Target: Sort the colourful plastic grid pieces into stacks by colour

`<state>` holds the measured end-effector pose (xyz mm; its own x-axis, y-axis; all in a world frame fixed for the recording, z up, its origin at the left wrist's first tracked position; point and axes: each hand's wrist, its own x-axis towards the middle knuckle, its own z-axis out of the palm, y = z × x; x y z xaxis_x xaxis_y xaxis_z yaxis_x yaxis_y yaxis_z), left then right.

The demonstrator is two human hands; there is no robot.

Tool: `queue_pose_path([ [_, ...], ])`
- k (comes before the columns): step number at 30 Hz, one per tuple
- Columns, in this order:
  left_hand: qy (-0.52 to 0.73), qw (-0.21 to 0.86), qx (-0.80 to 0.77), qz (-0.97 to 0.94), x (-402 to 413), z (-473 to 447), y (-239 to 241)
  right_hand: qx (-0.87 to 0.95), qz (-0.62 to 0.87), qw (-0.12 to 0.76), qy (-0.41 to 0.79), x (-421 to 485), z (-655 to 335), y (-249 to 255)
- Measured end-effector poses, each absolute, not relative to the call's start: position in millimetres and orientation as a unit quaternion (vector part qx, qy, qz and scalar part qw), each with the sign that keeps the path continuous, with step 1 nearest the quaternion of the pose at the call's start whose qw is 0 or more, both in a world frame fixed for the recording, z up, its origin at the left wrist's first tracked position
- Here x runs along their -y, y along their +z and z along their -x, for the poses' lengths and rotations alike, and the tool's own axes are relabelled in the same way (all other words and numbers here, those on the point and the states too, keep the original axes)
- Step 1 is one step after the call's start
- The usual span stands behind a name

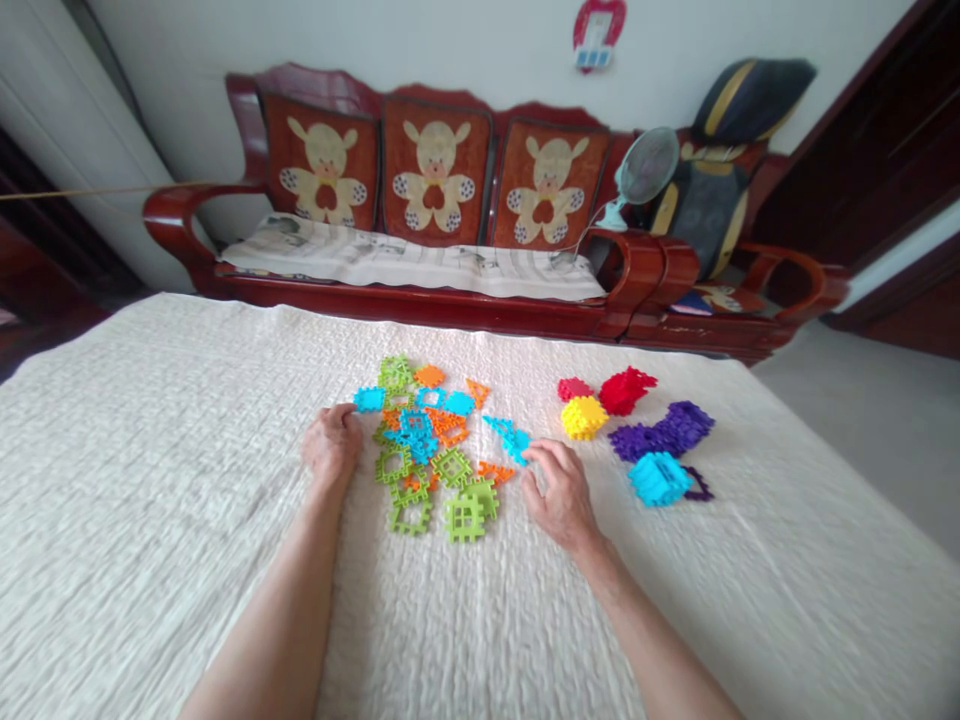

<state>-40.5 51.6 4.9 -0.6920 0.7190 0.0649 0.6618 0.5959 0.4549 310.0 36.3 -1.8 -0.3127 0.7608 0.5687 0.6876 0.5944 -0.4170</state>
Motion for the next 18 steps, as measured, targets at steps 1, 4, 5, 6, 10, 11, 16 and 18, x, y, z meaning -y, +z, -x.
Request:
queue_pose_path([
  [1, 0.229, 0.063, -0.891, -0.387, -51.8, 40.5, 4.7, 0.814, 0.433, 0.383, 0.057, -41.1, -298.7, 3.1],
  [4, 0.233, 0.061, -0.889, -0.388, -51.5, 39.1, 6.0, 0.847, 0.371, 0.366, 0.108, -56.8, -251.1, 17.0],
  [5, 0.234, 0.06, -0.889, -0.388, -51.2, 38.4, 6.8, 0.86, 0.35, 0.348, 0.127, -61.4, -233.3, 20.2],
  [6, 0.235, 0.059, -0.889, -0.388, -50.9, 37.8, 7.6, 0.876, 0.33, 0.322, 0.143, -65.3, -216.4, 22.1],
  [10, 0.239, 0.056, -0.887, -0.392, -50.2, 37.0, 8.7, 0.904, 0.326, 0.235, 0.147, -74.8, -171.5, 17.4],
  [11, 0.239, 0.057, -0.887, -0.392, -50.3, 37.1, 8.6, 0.902, 0.335, 0.233, 0.143, -76.1, -167.1, 14.1],
  [16, 0.251, 0.059, -0.883, -0.392, -50.5, 37.7, 7.5, 0.879, 0.351, 0.296, 0.127, -79.6, -166.8, -2.8],
  [18, 0.255, 0.064, -0.88, -0.396, -50.5, 37.8, 6.9, 0.868, 0.358, 0.32, 0.128, -79.8, -168.1, -7.0],
])
